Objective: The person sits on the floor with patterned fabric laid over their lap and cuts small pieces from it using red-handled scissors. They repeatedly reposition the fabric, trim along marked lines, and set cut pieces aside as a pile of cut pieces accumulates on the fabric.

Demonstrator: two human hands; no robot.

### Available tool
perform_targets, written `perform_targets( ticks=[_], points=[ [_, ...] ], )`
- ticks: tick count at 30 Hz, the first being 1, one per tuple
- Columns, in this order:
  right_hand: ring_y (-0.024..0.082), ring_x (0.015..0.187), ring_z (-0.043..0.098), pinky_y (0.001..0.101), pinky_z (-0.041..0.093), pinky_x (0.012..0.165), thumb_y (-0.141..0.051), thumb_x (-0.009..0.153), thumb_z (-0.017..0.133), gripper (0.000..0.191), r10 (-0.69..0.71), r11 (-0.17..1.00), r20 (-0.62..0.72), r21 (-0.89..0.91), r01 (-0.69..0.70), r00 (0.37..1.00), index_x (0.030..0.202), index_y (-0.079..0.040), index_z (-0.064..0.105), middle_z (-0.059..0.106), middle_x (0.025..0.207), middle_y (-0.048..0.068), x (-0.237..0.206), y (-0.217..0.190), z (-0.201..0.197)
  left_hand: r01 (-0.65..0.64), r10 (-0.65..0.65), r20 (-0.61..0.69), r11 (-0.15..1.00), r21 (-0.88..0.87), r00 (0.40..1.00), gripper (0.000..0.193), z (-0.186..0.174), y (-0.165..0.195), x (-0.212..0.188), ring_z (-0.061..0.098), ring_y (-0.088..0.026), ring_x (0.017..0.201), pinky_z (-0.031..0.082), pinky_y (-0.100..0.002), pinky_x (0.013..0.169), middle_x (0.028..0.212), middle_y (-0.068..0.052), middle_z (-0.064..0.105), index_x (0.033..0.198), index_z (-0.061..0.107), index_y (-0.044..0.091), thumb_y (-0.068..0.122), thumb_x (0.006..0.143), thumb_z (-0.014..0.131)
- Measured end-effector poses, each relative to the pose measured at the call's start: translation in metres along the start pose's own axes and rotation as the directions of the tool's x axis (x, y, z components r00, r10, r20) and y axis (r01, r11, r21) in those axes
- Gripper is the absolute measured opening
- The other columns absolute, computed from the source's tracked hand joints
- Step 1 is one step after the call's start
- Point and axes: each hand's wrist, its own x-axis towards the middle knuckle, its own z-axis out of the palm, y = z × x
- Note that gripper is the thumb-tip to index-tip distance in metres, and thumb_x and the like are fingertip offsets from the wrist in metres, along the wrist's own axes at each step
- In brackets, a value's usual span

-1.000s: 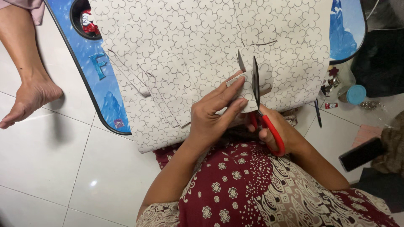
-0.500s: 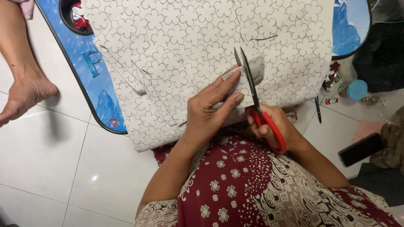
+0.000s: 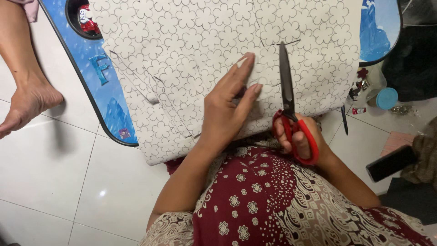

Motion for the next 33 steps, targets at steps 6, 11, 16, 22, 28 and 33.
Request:
perform_targets(
  ticks=[6,11,16,22,28,33],
  points=[
    [0.005,0.051,0.048,0.02,0.042,0.047,-0.083,0.084,0.055,0.076,0.035,0.982,-0.019,-0.183,-0.038,0.999,0.093,-0.008,0.057,0.052,0.062,-0.005,-0.005,0.0,-0.016,-0.009,0.024,-0.017,0.78,0.625,1.0,0.048,-0.008,-0.006,0.004,0.052,-0.009,0.056,0.04,-0.03,0.051,0.073,0.004,0.068,0.14,0.056,0.015,0.034,0.102,0.077],
    [0.009,0.059,0.052,0.0262,0.044,0.054,-0.078,0.089,0.052,0.065,0.064,0.858,0.147,-0.514,0.021,0.987,0.086,-0.013,0.058,0.053,0.066,-0.005,0.008,0.0,-0.009,0.266,-0.059,-0.291,0.606,0.749,0.955,0.048,-0.062,-0.014,-0.018,0.059,-0.023,0.093,0.047,-0.04,0.081,0.102,-0.003,0.066,0.126,0.06,0.014,0.04,0.091,0.083],
    [0.013,0.054,0.058,0.0327,0.048,0.051,-0.066,0.078,0.067,0.057,0.302,0.76,0.273,-0.647,-0.058,0.913,0.085,-0.011,0.062,0.06,0.062,0.0,0.025,-0.011,0.012,0.336,-0.123,-0.339,0.636,0.695,0.933,0.076,-0.073,-0.011,-0.029,0.055,-0.032,0.111,0.049,-0.044,0.091,0.127,-0.014,0.056,0.137,0.056,0.005,0.047,0.083,0.087],
    [0.015,0.056,0.058,0.0339,0.047,0.053,-0.056,0.082,0.073,0.05,0.342,0.735,0.281,-0.675,-0.069,0.897,0.084,-0.007,0.062,0.06,0.064,0.004,0.031,-0.023,0.024,0.37,-0.185,-0.333,0.647,0.667,0.925,0.087,-0.071,-0.012,-0.027,0.052,-0.033,0.112,0.049,-0.043,0.09,0.125,-0.013,0.054,0.146,0.052,0.008,0.048,0.079,0.089],
    [0.014,0.052,0.057,0.0344,0.044,0.051,-0.052,0.081,0.074,0.044,0.483,0.673,0.162,-0.697,-0.246,0.861,0.083,-0.008,0.066,0.061,0.057,0.002,0.029,-0.021,0.025,0.254,-0.063,-0.3,0.707,0.66,0.952,0.073,-0.074,-0.011,-0.019,0.051,-0.03,0.114,0.049,-0.041,0.095,0.129,-0.009,0.056,0.141,0.058,0.015,0.035,0.079,0.091],
    [0.015,0.051,0.056,0.0355,0.043,0.05,-0.052,0.081,0.074,0.044,0.495,0.656,0.165,-0.715,-0.242,0.853,0.082,-0.008,0.066,0.059,0.056,0.004,0.03,-0.016,0.025,0.38,-0.309,-0.231,0.837,0.394,0.922,0.04,-0.072,-0.005,-0.016,0.065,-0.015,0.103,0.053,-0.034,0.096,0.121,0.001,0.07,0.128,0.061,0.016,0.023,0.096,0.084]
  ],
)
